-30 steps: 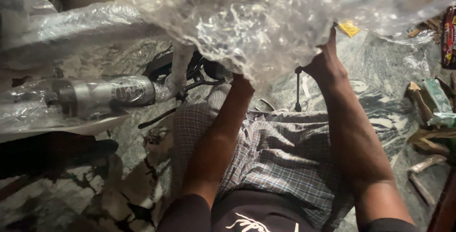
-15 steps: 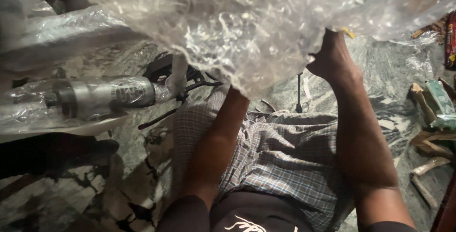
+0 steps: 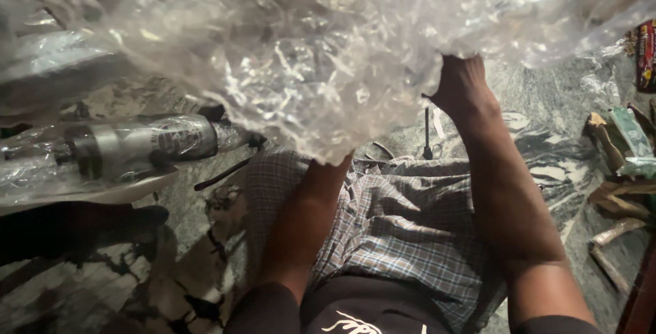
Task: The person removes bubble wrap from a bicycle, then uses a wrench to tighten the rear wheel axle nuts. They adjust the rear wheel and tire, then use the wrench to tighten the front wheel axle nuts.
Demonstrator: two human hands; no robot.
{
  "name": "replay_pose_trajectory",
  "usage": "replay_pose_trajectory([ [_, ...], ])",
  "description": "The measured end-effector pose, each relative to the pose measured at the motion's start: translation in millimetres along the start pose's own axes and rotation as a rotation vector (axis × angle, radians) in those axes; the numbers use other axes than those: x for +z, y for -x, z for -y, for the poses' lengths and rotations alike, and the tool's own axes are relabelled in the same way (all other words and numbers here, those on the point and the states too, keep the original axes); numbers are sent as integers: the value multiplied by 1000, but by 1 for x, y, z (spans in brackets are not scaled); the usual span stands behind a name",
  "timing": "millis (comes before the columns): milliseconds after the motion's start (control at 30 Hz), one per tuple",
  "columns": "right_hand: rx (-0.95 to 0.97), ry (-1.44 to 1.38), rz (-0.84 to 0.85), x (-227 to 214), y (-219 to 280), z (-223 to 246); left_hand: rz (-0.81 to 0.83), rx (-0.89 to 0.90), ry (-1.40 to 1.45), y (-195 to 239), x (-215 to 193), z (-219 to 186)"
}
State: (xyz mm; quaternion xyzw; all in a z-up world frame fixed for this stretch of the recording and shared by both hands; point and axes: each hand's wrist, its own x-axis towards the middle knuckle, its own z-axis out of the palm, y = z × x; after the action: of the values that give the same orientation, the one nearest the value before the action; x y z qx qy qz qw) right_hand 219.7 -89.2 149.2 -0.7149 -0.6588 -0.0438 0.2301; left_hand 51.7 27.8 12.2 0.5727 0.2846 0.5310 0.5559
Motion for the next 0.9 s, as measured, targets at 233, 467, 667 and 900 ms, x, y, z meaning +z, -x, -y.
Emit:
replay_pose_trajectory([
  [233, 37, -5, 138, -2, -2, 13, -27, -35, 63, -3, -1, 11],
  [467, -59, 203, 207, 3, -7, 24, 6, -165, 501, 7, -9, 37],
  [667, -212, 81, -7, 10, -11, 22, 220, -215, 812, 8, 14, 58],
  [900, -110, -34, -140, 20, -9, 32, 173, -290, 1123, 18, 6, -17],
])
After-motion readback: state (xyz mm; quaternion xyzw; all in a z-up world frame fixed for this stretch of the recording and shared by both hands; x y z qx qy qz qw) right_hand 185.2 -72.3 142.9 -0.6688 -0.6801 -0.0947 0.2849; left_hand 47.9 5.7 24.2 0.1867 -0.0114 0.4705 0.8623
